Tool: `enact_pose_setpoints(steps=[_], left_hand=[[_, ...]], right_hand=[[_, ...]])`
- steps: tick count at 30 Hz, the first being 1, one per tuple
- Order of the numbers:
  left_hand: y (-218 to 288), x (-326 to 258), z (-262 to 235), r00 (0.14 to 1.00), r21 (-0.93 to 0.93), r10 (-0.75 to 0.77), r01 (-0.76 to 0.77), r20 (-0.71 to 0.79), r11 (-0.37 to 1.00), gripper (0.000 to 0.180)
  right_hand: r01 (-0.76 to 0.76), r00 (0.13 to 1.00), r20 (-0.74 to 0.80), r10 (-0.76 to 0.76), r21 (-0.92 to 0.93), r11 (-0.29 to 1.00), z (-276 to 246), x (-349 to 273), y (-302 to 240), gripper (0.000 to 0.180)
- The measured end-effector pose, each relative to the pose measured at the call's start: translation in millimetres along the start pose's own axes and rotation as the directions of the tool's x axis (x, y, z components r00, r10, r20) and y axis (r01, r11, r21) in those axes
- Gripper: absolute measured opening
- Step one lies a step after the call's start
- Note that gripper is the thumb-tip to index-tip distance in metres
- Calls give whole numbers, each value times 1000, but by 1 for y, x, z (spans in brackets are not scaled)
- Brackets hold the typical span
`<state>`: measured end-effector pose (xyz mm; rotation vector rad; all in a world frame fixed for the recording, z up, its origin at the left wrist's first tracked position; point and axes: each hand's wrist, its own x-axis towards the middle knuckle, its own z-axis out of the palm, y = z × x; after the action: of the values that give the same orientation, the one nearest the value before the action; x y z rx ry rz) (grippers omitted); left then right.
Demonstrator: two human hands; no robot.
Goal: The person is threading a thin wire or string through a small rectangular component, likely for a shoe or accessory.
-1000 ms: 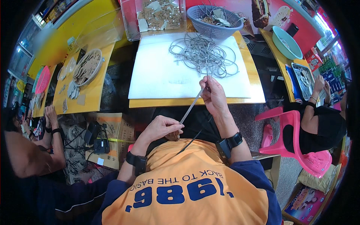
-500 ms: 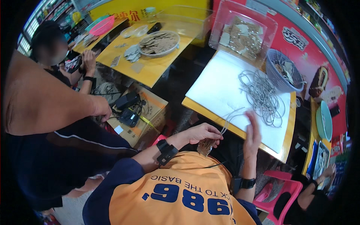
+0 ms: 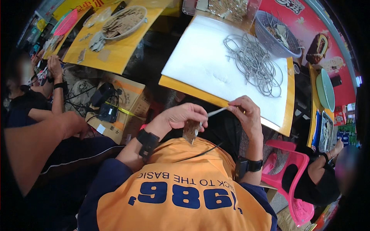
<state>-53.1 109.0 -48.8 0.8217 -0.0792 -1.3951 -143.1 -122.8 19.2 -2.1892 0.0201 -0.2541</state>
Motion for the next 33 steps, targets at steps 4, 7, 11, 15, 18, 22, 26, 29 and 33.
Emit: enact_pose_setpoints(steps=[4,7,11,15,18,22,26,29,33], left_hand=[[-1,-4,-5,944,-367,328,-291,42,884,13],[-5,-1,-10,937,-442,339,-338,-78,831,20],[10,-3,-13,898,-157,402,-429,-178,889,21],[11,-2,-4,877,372,458,-380,-144,847,18],[11,-2,6,959,447,258,-183,-113,876,19],[6,2,4,954,482,277,-191,-113,855,20],[4,3,0,938,315,325,-274,-123,909,16],[2,8,2,914,308,372,-312,-160,899,15],[4,9,6,884,428,449,-357,-133,830,15]], right_hand=[[-79,994,-63,92,177,981,28,0,19,15],[-51,999,9,50,68,996,43,-3,5,15],[104,971,214,-103,5,995,50,-9,-11,16],[154,946,294,-135,-43,987,39,-12,-17,15],[124,964,237,-123,12,992,36,-9,-16,15],[91,989,109,-103,111,990,48,-5,-6,17],[-86,995,78,68,257,962,63,-8,0,18],[-133,991,71,117,308,942,68,-9,2,19],[-223,975,134,179,503,835,69,-9,6,18]])
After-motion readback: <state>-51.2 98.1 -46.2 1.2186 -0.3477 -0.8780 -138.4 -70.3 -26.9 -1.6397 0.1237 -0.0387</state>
